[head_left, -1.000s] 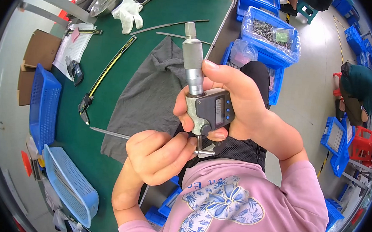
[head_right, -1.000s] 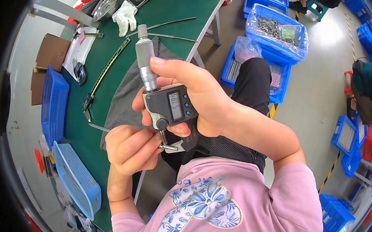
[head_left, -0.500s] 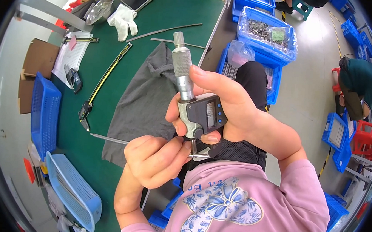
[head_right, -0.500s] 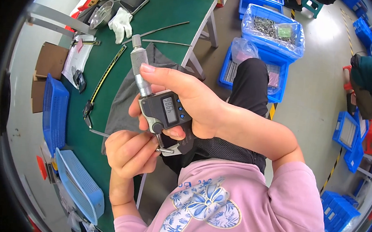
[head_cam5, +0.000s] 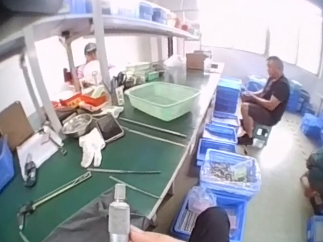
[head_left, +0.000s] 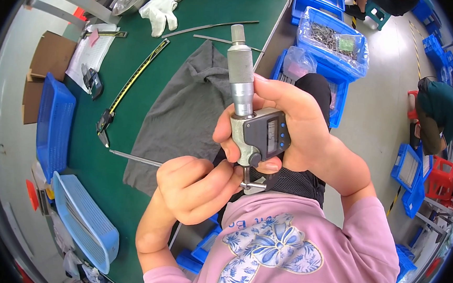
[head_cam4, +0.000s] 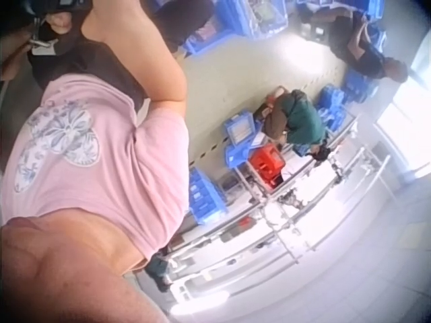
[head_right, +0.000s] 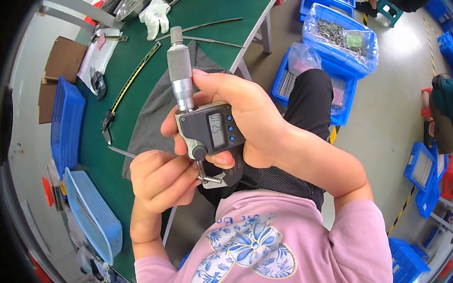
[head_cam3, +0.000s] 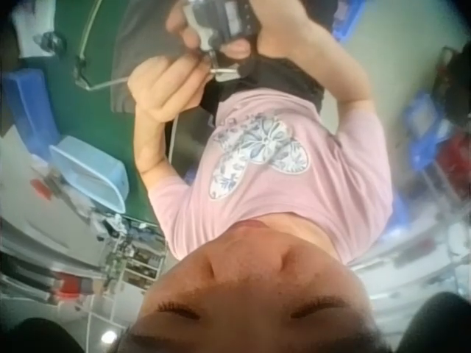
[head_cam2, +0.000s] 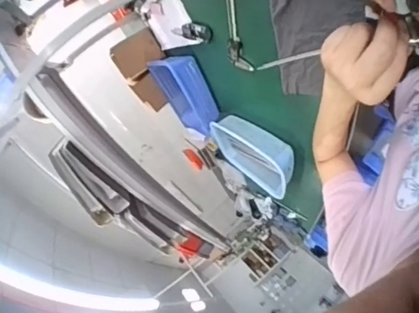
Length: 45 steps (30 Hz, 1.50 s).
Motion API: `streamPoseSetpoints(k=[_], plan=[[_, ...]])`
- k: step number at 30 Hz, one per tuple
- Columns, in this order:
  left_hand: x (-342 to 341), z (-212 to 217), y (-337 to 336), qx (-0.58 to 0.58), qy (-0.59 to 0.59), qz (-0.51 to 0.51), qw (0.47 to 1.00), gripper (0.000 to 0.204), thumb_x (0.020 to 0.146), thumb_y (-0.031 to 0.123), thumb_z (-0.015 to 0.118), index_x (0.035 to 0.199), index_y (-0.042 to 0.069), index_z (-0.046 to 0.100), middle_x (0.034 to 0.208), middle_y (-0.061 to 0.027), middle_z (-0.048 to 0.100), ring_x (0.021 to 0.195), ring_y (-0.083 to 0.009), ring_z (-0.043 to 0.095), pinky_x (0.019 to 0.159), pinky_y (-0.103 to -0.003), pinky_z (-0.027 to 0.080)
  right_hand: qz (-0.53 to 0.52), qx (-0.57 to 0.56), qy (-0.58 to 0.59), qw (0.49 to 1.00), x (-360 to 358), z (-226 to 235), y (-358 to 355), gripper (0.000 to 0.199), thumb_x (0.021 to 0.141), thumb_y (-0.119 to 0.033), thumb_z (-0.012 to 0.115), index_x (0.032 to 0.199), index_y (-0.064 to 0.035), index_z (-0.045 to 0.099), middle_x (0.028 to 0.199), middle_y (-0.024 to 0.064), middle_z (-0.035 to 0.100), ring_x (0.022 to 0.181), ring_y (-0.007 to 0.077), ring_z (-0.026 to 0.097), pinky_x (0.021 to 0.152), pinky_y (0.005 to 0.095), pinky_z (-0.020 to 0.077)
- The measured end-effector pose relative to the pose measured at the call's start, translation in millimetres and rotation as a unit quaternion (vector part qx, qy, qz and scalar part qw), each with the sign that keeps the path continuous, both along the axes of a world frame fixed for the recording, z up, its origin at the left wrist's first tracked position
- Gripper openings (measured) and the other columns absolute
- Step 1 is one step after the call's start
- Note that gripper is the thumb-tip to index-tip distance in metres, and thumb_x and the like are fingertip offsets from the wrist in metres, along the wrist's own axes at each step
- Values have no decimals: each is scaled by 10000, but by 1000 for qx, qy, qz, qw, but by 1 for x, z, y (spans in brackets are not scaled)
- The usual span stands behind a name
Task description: The recorder is filing the ends of thin metal rods and then measuring them using a digital micrometer at a workstation.
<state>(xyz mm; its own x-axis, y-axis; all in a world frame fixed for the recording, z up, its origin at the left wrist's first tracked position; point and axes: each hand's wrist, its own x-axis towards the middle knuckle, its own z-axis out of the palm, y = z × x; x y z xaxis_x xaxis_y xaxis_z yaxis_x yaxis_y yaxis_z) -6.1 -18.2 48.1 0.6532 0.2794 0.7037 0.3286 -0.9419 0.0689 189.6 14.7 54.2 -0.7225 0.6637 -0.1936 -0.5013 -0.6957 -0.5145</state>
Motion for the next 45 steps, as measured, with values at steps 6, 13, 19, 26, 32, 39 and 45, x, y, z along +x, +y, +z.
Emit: streamPoseSetpoints(k=[6, 13, 19, 26, 32, 39, 45], plan=[[-1, -1, 1, -1, -1, -12, 1000, 207, 583, 76, 704, 781, 26, 670, 798, -48, 619, 514, -115, 475, 398, -232, 319, -9, 19, -57, 998, -2, 8, -2, 622, 873, -557, 486, 894, 50, 620, 726, 145, 639, 383, 134, 473, 348, 236, 363], [-2, -2, 1, 8, -3, -2, 1000, 202, 570, 88, 699, 764, 41, 667, 783, -36, 617, 526, -115, 493, 404, -232, 330, 8, 32, -50, 998, -2, 5, 1, 708, 914, -577, 363, 951, 82, 620, 752, 176, 640, 435, 160, 501, 355, 239, 363], [1, -3, 2, 5, 3, -2, 1000, 197, 583, 99, 698, 769, 41, 667, 770, -34, 614, 528, -118, 506, 414, -229, 348, 15, 14, -63, 998, -1, 3, 2, 734, 912, -595, 348, 963, 85, 619, 762, 171, 648, 417, 150, 494, 350, 232, 367], [-10, -8, -6, -70, 44, 94, 992, 221, 640, 38, 712, 853, 19, 655, 783, -76, 610, 552, -196, 573, 452, -295, 438, -86, 61, -147, 984, 12, 2, 41, 565, 897, -464, 449, 1079, 57, 573, 752, 126, 638, 392, 128, 500, 361, 225, 393], [-3, -30, -6, -135, 26, 168, 976, 197, 673, 23, 709, 860, 19, 646, 777, -92, 598, 602, -236, 594, 506, -313, 472, -193, 294, -476, 807, 24, -9, 140, 339, 808, -219, 674, 994, 53, 599, 716, 82, 593, 448, 104, 539, 378, 229, 431], [-3, -34, 0, -197, -5, 170, 966, 206, 623, 5, 718, 805, 35, 626, 732, -71, 574, 567, -226, 572, 486, -309, 457, -164, 338, -612, 696, 19, -21, 222, 366, 837, -265, 680, 988, 66, 639, 636, 47, 590, 415, 71, 543, 350, 183, 423], [-6, -38, 5, -218, -44, 172, 960, 214, 622, -4, 717, 811, 39, 629, 740, -69, 580, 579, -228, 580, 490, -318, 458, -134, 382, -619, 673, 23, -30, 251, 427, 793, -346, 720, 958, 40, 645, 631, 33, 585, 431, 68, 525, 378, 187, 400]])
